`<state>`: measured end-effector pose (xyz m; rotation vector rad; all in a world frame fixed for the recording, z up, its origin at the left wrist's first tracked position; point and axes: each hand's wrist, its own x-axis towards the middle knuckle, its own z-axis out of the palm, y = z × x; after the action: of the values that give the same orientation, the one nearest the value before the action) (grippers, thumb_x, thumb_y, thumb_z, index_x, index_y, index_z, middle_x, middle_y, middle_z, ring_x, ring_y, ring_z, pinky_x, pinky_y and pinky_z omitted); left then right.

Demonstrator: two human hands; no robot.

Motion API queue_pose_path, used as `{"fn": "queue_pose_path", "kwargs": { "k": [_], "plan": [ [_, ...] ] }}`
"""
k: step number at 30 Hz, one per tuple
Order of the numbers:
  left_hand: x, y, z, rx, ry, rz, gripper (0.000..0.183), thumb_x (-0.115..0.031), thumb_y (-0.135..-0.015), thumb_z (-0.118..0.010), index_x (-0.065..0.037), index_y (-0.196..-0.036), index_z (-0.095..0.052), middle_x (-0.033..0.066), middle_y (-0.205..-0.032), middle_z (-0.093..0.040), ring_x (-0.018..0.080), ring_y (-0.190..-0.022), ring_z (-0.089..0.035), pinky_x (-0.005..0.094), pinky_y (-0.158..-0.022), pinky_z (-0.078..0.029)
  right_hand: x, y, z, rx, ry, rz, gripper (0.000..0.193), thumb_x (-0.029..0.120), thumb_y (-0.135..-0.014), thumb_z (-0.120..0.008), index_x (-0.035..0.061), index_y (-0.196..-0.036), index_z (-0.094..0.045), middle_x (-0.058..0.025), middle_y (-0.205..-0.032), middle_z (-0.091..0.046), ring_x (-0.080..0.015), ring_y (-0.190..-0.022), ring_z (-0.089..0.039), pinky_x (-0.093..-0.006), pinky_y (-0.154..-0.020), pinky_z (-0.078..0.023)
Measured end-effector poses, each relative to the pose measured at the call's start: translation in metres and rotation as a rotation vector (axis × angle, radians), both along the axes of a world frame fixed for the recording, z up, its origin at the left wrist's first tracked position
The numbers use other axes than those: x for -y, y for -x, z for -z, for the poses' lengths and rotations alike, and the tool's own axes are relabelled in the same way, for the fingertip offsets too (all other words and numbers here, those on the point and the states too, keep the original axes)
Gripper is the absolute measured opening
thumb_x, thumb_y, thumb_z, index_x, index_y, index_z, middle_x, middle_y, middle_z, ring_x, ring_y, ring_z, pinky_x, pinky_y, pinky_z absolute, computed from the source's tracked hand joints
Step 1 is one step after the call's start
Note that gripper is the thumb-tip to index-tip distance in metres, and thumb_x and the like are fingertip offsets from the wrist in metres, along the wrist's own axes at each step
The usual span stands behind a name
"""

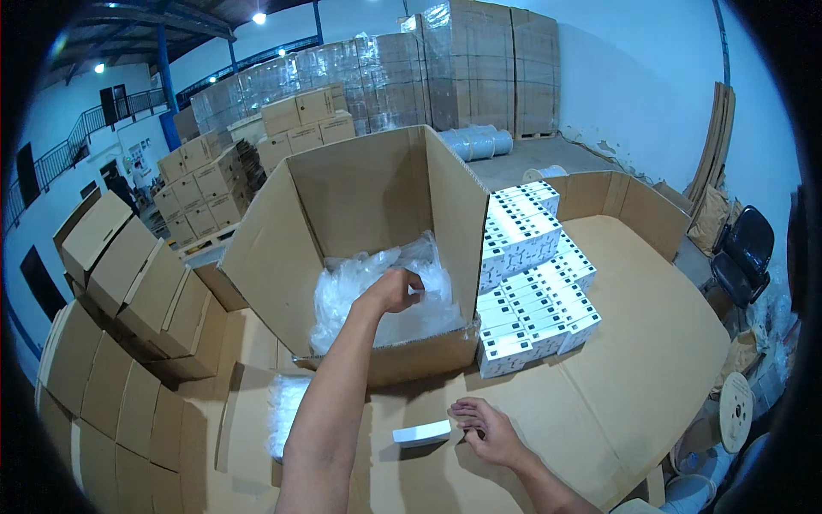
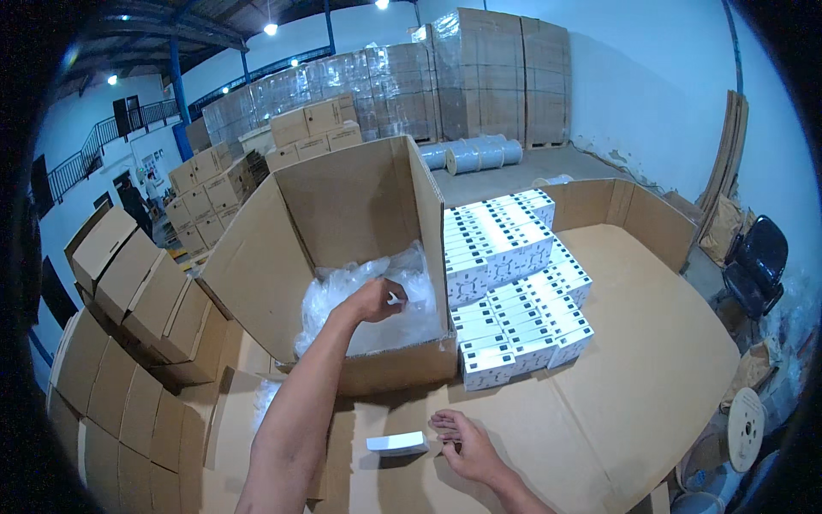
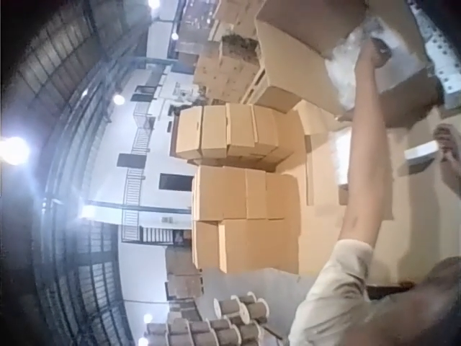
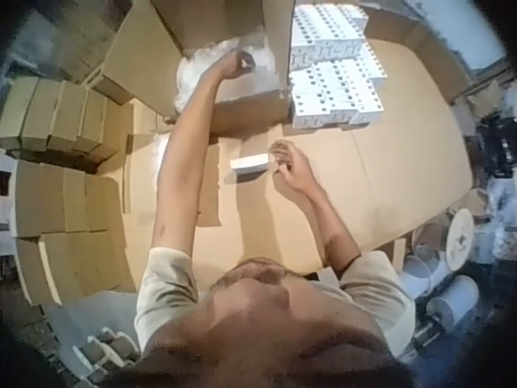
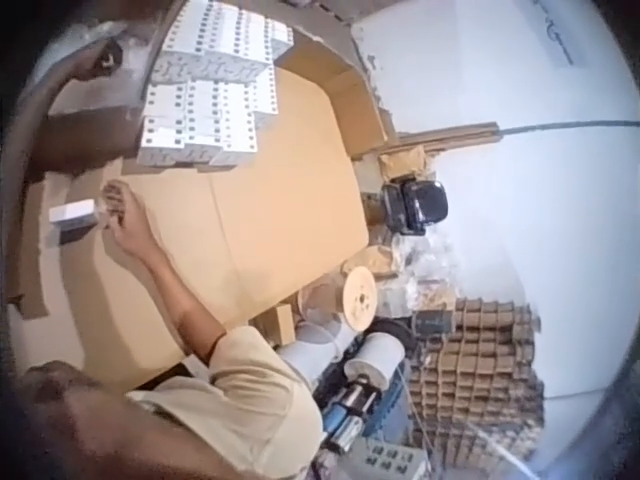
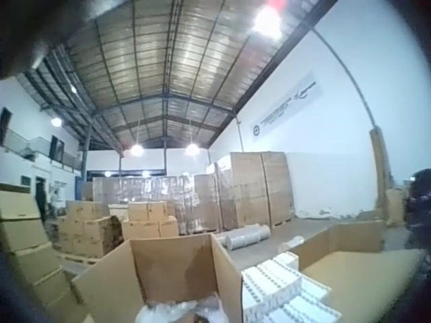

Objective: Packing small electronic components in white boxes into protective bags and then into larger shipping containers.

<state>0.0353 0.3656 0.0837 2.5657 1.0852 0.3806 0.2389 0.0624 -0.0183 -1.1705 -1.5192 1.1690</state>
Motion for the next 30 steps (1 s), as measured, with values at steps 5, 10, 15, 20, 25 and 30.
{"fn": "queue_pose_path", "kwargs": {
  "k": [5,10,15,20,25,30],
  "plan": [
    [-0.005,0.003,-0.02,0.131,-0.047,-0.146,0.028,-0.017,-0.086,-0.076,-0.003,-0.11,-0.072,0.0196,-0.104,-0.075,0.0336,-0.1,-0.071,0.0432,-0.087,-0.056,0.004,0.0,-0.006,0.014,0.016,-0.009,0.054,-0.01,-0.086,-0.048,-0.0047,-0.139,-0.045,-0.0203,-0.133,-0.062,-0.0257,-0.126,-0.062,-0.036,-0.104,-0.053],
    [0.018,0.015,-0.048,0.242,0.002,-0.296,0.03,-0.017,-0.088,-0.075,-0.002,-0.113,-0.07,0.0237,-0.107,-0.073,0.0372,-0.102,-0.07,0.0454,-0.09,-0.054,0.006,0.001,-0.004,0.036,-0.015,-0.009,0.052,-0.009,-0.087,-0.049,-0.0042,-0.139,-0.046,-0.0209,-0.131,-0.063,-0.0273,-0.123,-0.064,-0.0368,-0.102,-0.054],
    [0.054,0.024,-0.076,0.522,-0.124,-0.358,0.026,-0.017,-0.091,-0.072,-0.001,-0.111,-0.067,0.0206,-0.101,-0.073,0.0329,-0.098,-0.071,0.0407,-0.086,-0.053,0.005,0.003,0.008,0.005,-0.025,0.002,0.051,-0.008,-0.087,-0.051,-0.0029,-0.138,-0.047,-0.0209,-0.129,-0.063,-0.0275,-0.121,-0.065,-0.0369,-0.099,-0.055],
    [0.14,0.026,-0.1,0.885,-0.092,-0.23,0.014,-0.009,-0.096,-0.065,0.001,-0.104,-0.065,0.0055,-0.087,-0.067,0.0113,-0.08,-0.058,0.0299,-0.075,-0.049,0.005,0.001,-0.007,-0.003,-0.139,0.114,0.043,-0.005,-0.09,-0.05,-0.0021,-0.133,-0.052,-0.0165,-0.123,-0.065,-0.0249,-0.115,-0.066,-0.0357,-0.093,-0.057],
    [0.253,0.038,-0.068,0.896,-0.005,-0.322,0.014,-0.01,-0.095,-0.064,0.001,-0.105,-0.065,0.0017,-0.083,-0.065,0.0103,-0.075,-0.055,0.0295,-0.071,-0.048,0.01,-0.005,-0.033,-0.119,-0.227,0.218,0.04,0.006,-0.094,-0.057,-0.0006,-0.132,-0.053,-0.013,-0.12,-0.065,-0.0193,-0.107,-0.065,-0.0317,-0.086,-0.053],
    [0.348,0.039,0.006,0.888,0.127,-0.446,0.019,-0.012,-0.096,-0.065,0.001,-0.109,-0.068,0.0031,-0.085,-0.069,0.0087,-0.079,-0.06,0.0284,-0.072,-0.05,0.035,0.01,-0.068,-0.115,-0.379,0.024,0.054,0.024,-0.091,-0.073,0.0005,-0.135,-0.052,-0.0091,-0.115,-0.065,-0.0147,-0.099,-0.062,-0.03,-0.083,-0.05]
  ]
}}
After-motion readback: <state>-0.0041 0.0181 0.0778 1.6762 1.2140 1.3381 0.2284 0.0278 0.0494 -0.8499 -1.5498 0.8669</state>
